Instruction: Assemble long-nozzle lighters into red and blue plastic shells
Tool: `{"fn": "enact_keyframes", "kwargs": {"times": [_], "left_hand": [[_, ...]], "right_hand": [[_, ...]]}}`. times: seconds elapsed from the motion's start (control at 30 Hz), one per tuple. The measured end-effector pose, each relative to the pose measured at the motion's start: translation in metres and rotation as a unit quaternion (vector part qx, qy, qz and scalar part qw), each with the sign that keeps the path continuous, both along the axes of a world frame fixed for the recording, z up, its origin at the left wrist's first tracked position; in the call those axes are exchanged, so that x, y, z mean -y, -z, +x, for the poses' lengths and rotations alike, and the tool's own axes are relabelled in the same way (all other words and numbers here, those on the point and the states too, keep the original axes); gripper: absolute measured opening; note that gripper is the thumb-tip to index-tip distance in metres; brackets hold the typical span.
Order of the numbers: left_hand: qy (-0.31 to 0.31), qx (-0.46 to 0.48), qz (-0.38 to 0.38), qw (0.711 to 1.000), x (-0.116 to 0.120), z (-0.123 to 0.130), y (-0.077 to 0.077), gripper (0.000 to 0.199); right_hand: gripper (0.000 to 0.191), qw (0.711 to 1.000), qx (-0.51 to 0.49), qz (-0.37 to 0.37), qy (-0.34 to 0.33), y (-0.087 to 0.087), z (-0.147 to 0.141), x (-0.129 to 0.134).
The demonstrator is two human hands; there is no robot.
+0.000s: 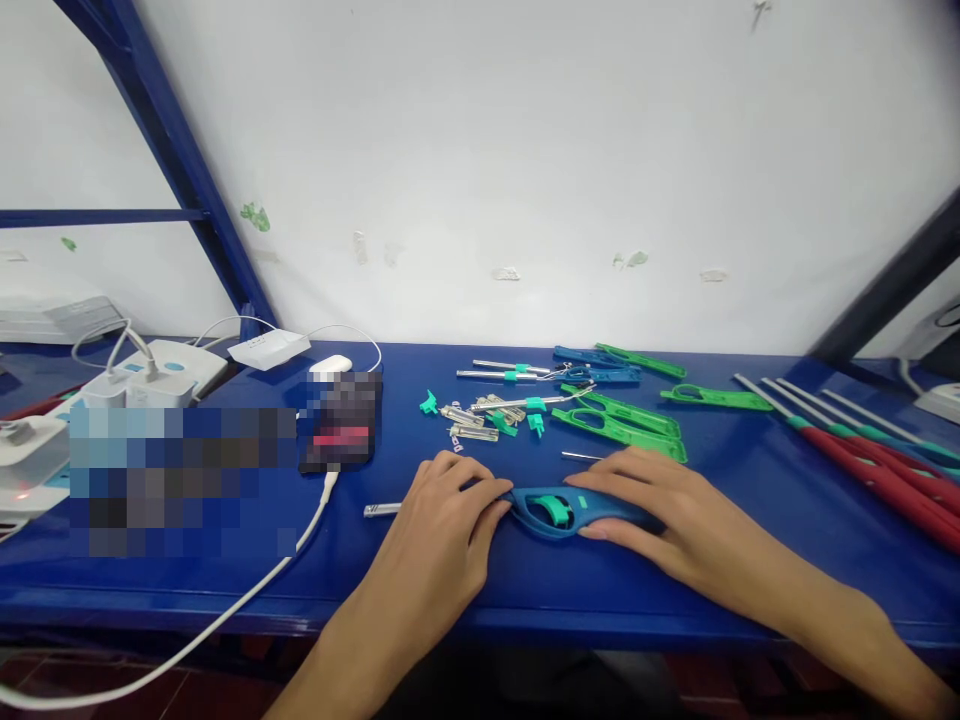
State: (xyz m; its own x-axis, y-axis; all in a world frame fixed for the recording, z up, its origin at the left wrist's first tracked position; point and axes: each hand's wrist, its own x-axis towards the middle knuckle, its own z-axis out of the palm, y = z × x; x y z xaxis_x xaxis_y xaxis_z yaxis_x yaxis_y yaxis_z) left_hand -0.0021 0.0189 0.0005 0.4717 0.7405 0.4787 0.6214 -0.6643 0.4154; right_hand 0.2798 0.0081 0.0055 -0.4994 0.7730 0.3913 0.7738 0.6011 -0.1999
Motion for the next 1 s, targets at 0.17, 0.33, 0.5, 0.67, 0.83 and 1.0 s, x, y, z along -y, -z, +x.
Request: {"fn": "enact_keyframes", "kwargs": {"times": [0.17, 0.33, 0.5, 0.67, 0.83, 1.0], "left_hand": [[-0.007, -0.007, 0.011, 1.0, -0.001, -0.001, 0.002, 0.028], [-0.006, -0.012, 0.006, 1.0, 0.0, -0.003, 0.002, 0.028], [-0.006, -0.021, 0.015, 1.0, 0.001, -0.003, 0.003, 0.028], [-0.012, -0.037, 0.035, 0.999, 0.002, -0.002, 0.004, 0.029], [-0.011, -0.043, 0.041, 0.998, 0.002, -0.002, 0.003, 0.028], [-0.013, -0.033, 0.041, 0.999, 0.002, -0.001, 0.004, 0.027]], "right_hand": [[0.038, 1.0, 0.024, -0.001, -0.002, -0.001, -0.001, -0.001], [0.038, 0.999, 0.037, 0.001, -0.007, -0.002, -0.003, -0.001], [0.039, 0.999, 0.035, 0.002, -0.007, 0.0, -0.004, -0.001], [0.038, 0.999, 0.031, 0.017, -0.005, 0.002, -0.004, -0.001], [0.037, 1.0, 0.017, 0.021, 0.005, 0.005, -0.004, -0.001], [0.039, 1.0, 0.009, 0.004, 0.014, 0.009, -0.003, -0.002]]}}
